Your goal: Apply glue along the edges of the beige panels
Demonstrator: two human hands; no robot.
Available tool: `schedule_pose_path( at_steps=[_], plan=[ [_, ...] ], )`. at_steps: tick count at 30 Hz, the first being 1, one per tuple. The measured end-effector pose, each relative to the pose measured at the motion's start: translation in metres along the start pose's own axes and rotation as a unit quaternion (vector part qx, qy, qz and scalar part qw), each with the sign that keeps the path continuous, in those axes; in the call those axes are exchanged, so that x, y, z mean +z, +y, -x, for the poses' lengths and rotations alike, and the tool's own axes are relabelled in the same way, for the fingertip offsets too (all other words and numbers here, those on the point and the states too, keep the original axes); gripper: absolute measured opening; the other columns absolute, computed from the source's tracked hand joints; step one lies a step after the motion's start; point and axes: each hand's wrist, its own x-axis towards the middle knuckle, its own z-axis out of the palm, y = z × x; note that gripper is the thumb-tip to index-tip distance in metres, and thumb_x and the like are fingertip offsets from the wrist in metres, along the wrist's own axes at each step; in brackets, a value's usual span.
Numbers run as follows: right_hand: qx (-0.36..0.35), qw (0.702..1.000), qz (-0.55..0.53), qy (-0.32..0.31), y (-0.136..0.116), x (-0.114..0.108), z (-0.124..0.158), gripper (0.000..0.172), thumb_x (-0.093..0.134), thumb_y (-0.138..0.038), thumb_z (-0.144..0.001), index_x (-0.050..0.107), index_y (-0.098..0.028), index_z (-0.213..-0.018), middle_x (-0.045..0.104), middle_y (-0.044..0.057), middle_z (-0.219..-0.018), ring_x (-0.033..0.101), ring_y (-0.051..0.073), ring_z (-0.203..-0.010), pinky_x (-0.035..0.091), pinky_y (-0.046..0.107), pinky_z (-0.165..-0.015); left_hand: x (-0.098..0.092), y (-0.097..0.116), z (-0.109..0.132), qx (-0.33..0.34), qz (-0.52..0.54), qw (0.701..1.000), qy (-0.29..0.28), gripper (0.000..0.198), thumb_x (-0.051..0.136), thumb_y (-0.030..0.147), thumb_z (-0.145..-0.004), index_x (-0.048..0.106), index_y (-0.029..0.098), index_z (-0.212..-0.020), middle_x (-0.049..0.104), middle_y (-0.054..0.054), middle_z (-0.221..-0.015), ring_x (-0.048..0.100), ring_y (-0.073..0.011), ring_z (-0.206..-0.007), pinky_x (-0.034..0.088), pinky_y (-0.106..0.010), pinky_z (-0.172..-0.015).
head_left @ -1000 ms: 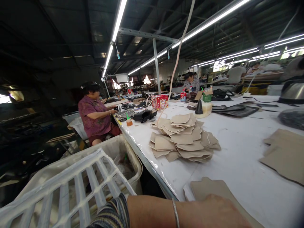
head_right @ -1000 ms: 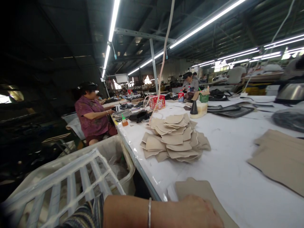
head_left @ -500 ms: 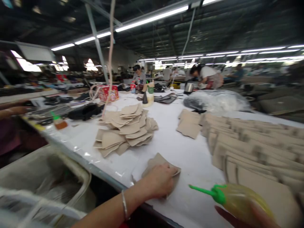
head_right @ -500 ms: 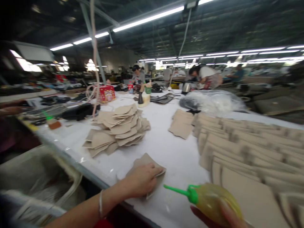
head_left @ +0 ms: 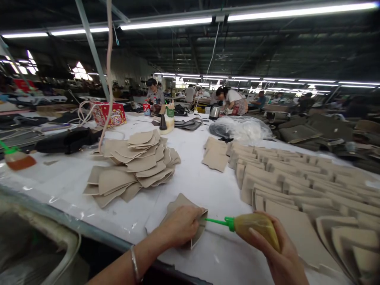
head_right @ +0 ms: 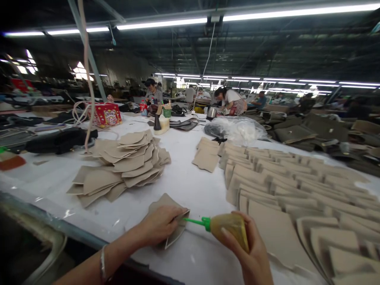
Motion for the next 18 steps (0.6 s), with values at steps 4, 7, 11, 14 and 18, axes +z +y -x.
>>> schedule_pose_path(
  at_steps=[4,7,11,14,18],
  plan=[
    [-0.011,0.997,0.075,-0.024,-0.011,0.004,-0.001,0.055,0.070,-0.056,-0.073,0.049,-0.026,-0.113,0.059,-0.001,-0.095,0.058,0.023,-0.085,0.044,0.029,-0.076,-0.001,0.005,0.001,0.000,-0.002,1.000,0.002,0.042,0.038,0.014,-0.082,0.060,0.026,-0.115,0.068,-0.001,-0.107,0.059,-0.0211,-0.101,0.043,-0.030,-0.089],
    [-0.036,0.993,0.111,-0.034,-0.011,0.007,-0.004,0.056,0.069,-0.057,-0.073,0.048,-0.025,-0.114,0.058,0.002,-0.100,0.057,0.026,-0.089,0.043,0.035,-0.079,-0.002,0.009,0.002,-0.001,-0.003,1.000,0.007,0.046,0.038,0.012,-0.079,0.059,0.025,-0.118,0.067,-0.003,-0.110,0.059,-0.0220,-0.103,0.043,-0.031,-0.091],
    [-0.075,0.985,0.152,-0.041,-0.005,0.006,-0.006,0.053,0.067,-0.055,-0.076,0.048,-0.026,-0.115,0.055,0.002,-0.107,0.055,0.026,-0.092,0.041,0.036,-0.081,-0.003,0.011,0.002,-0.006,-0.002,1.000,0.000,0.047,0.039,0.012,-0.077,0.060,0.024,-0.118,0.067,-0.003,-0.111,0.058,-0.0224,-0.104,0.043,-0.032,-0.091],
    [-0.115,0.976,0.180,-0.037,-0.004,0.002,-0.004,0.047,0.065,-0.052,-0.079,0.049,-0.027,-0.115,0.054,0.001,-0.109,0.055,0.025,-0.093,0.041,0.033,-0.081,-0.003,0.012,0.002,-0.005,-0.009,1.000,0.003,0.043,0.039,0.011,-0.077,0.061,0.024,-0.112,0.067,-0.003,-0.108,0.059,-0.0224,-0.102,0.043,-0.031,-0.090],
    [-0.115,0.973,0.190,-0.056,-0.008,-0.002,-0.001,0.046,0.066,-0.051,-0.077,0.050,-0.028,-0.113,0.057,0.000,-0.104,0.057,0.023,-0.087,0.043,0.031,-0.077,-0.002,0.014,0.003,-0.002,-0.029,1.000,0.010,0.034,0.041,0.012,-0.076,0.062,0.023,-0.100,0.068,-0.004,-0.101,0.061,-0.0226,-0.097,0.044,-0.031,-0.086]
  ],
)
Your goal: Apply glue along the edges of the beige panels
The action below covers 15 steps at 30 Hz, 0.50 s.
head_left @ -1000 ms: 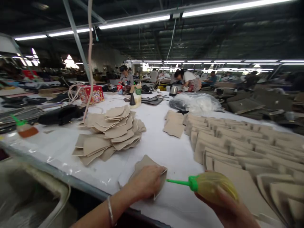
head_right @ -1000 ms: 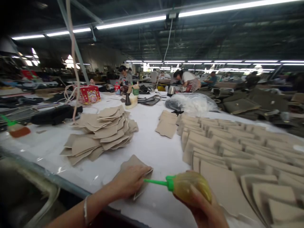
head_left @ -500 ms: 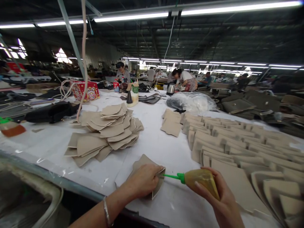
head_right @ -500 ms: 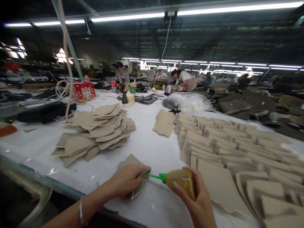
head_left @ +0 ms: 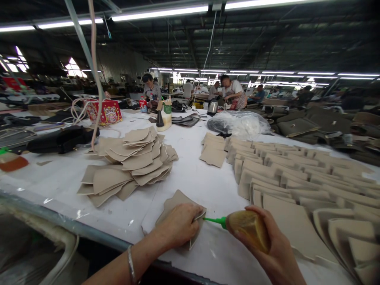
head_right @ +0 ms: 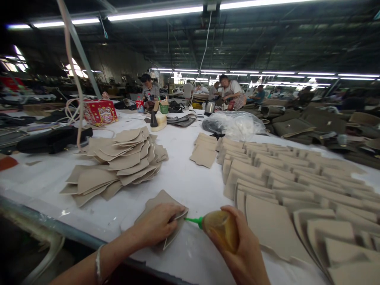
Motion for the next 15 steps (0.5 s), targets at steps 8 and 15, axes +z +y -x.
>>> schedule_pose_path(
  at_steps=[8,15],
  plan=[
    [0.018,0.999,-0.008,0.026,0.0031,0.0029,-0.0079,0.051,0.067,-0.055,-0.076,0.050,-0.026,-0.114,0.059,0.003,-0.106,0.059,0.026,-0.088,0.044,0.036,-0.078,0.0062,-0.0001,0.0009,0.015,0.008,1.000,0.018,0.040,0.041,0.012,-0.077,0.059,0.023,-0.110,0.066,-0.005,-0.104,0.059,-0.0219,-0.099,0.044,-0.030,-0.089],
    [0.023,1.000,-0.009,-0.008,-0.0001,0.0018,-0.0076,0.051,0.069,-0.055,-0.075,0.049,-0.026,-0.112,0.063,0.001,-0.093,0.062,0.025,-0.080,0.049,0.034,-0.070,0.0050,0.0011,0.0007,0.019,0.014,1.000,0.013,0.036,0.041,0.013,-0.078,0.061,0.024,-0.107,0.065,-0.004,-0.097,0.060,-0.0207,-0.094,0.045,-0.029,-0.085]
  ],
)
